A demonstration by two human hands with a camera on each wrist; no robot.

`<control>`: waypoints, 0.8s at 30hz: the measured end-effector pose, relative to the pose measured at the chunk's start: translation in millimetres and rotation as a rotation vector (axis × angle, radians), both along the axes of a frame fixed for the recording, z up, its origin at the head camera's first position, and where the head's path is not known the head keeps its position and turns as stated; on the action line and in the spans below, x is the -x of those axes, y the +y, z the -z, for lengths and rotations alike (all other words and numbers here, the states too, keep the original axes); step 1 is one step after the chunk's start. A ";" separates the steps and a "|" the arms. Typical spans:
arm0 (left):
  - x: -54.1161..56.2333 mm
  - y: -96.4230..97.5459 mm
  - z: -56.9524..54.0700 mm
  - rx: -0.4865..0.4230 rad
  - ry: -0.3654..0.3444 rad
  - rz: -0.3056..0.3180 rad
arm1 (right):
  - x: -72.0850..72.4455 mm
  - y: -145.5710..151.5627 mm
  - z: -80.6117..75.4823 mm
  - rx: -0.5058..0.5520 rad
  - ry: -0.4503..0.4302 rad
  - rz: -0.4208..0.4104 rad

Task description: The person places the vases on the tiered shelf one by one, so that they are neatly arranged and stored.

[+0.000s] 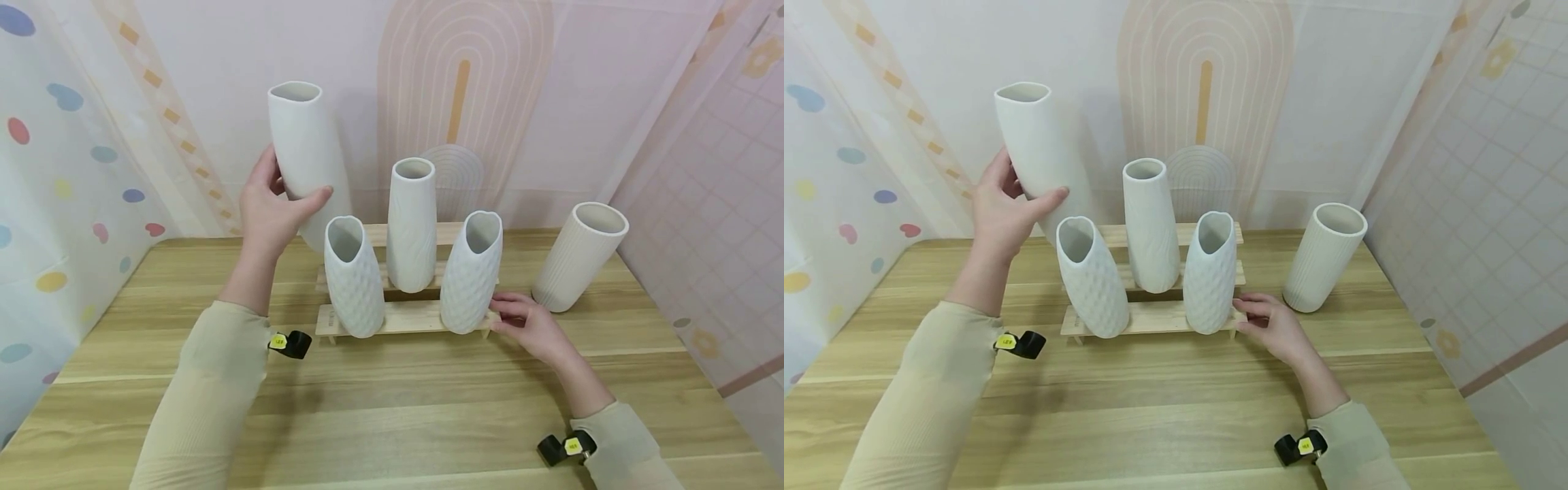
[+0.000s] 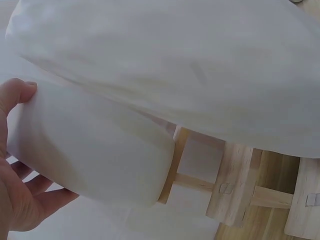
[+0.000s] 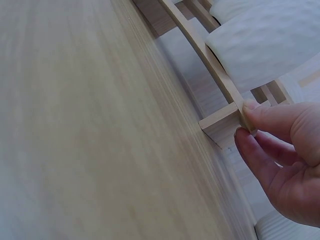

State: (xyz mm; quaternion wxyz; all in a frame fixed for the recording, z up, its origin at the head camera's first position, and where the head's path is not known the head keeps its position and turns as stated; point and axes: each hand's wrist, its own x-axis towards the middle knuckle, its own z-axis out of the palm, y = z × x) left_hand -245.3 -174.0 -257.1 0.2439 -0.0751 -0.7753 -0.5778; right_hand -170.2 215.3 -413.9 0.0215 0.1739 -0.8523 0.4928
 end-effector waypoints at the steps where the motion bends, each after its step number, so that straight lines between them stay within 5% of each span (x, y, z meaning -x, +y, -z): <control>1: 0.9 0.5 0.0 0.003 -0.001 -0.001 | 0.1 0.2 0.2 0.002 0.001 -0.001; 24: 13.2 18.4 -0.9 0.024 -0.036 0.049 | 1.0 0.0 0.5 0.013 -0.006 0.000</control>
